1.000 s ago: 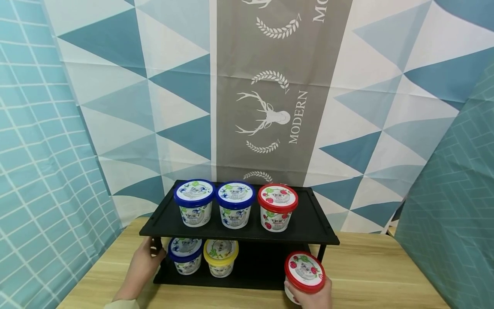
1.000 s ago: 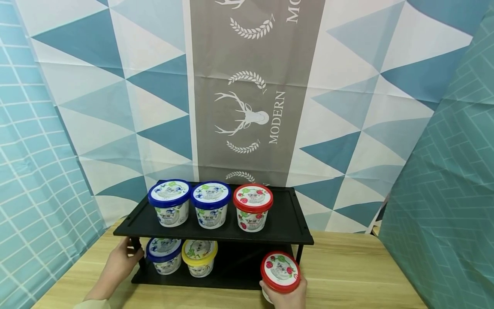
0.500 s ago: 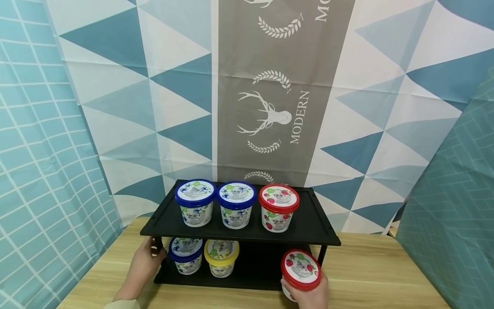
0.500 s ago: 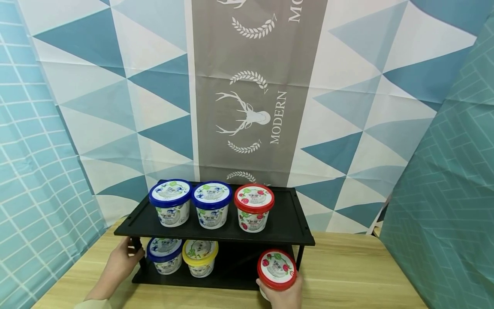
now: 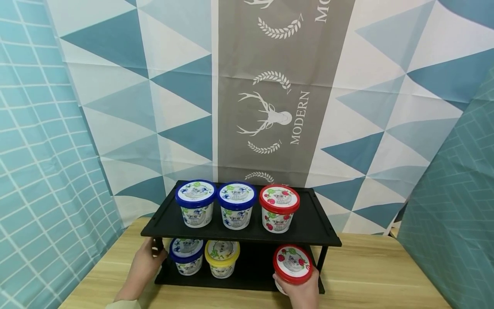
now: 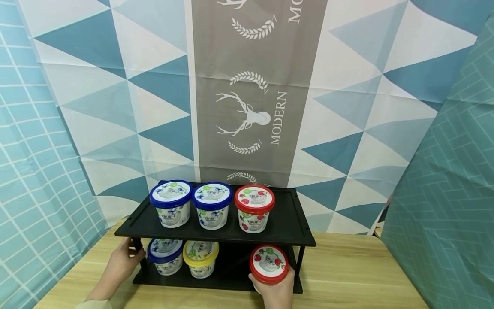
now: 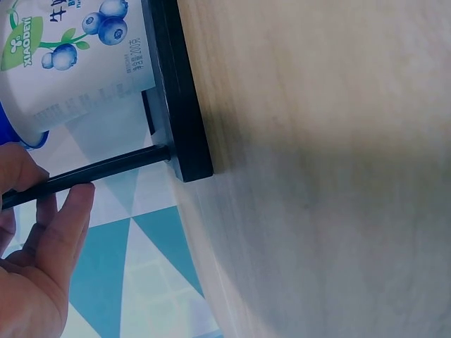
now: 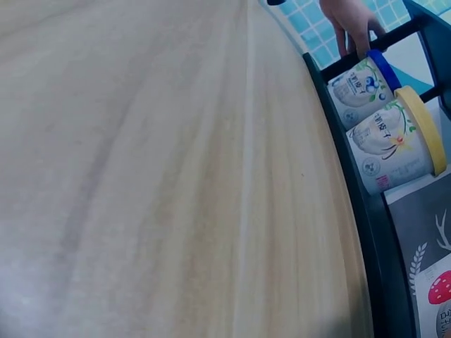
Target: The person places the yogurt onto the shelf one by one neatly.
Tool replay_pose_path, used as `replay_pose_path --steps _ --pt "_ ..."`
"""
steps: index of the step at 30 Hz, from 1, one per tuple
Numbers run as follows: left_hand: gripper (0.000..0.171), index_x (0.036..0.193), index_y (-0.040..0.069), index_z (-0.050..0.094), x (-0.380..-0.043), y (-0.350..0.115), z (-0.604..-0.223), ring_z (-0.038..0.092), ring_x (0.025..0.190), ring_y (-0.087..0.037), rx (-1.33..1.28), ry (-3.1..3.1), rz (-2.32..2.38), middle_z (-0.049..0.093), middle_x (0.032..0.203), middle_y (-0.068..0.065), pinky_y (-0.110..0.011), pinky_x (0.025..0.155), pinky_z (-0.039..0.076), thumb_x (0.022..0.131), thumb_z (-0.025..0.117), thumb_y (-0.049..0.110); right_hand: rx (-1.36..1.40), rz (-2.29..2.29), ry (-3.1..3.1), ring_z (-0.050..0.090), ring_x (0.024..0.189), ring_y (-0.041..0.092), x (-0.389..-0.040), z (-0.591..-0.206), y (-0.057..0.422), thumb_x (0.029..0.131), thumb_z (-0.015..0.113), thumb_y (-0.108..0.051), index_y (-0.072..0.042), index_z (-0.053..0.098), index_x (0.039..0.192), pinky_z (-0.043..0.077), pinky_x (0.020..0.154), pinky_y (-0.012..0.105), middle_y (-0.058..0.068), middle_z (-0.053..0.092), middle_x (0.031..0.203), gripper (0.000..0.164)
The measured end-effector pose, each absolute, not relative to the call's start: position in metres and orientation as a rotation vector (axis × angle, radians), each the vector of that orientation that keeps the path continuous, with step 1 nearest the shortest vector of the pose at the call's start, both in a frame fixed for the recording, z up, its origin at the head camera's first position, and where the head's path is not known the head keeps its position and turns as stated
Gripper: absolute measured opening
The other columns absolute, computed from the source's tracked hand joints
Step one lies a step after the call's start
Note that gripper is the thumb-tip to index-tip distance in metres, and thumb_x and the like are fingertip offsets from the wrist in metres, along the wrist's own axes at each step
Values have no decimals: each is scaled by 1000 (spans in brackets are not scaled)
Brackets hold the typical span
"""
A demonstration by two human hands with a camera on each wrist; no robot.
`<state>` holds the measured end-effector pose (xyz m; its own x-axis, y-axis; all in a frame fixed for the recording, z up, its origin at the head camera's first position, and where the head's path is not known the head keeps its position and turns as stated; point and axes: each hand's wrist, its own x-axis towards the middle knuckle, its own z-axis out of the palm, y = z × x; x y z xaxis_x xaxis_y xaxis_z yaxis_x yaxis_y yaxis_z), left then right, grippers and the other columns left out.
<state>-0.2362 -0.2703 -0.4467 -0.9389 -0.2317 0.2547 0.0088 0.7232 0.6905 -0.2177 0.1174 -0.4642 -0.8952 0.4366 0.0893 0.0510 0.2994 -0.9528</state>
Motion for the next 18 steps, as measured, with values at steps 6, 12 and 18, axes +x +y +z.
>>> replay_pose_path --steps 6,12,18 --pt "46 124 3 37 -236 -270 -447 58 87 -30 186 -2618 -1041 53 103 -22 -35 64 51 81 54 10 -391 1626 -2216 55 101 26 -225 -465 114 36 85 -48 -10 41 122 48 87 42 9 55 113 103" --pt "45 122 3 38 -235 -270 -447 57 87 -30 185 -2612 -1037 53 102 -22 -36 64 51 80 55 10 -417 1650 -2204 49 106 29 -229 -464 106 36 85 -46 -7 29 128 44 91 46 12 45 121 115" --pt "45 122 4 38 -236 -270 -446 57 87 -30 186 -2611 -1041 53 103 -22 -36 65 51 81 55 10 -474 1642 -2246 44 109 35 -230 -460 99 37 84 -48 0 20 130 41 92 50 20 37 123 122"
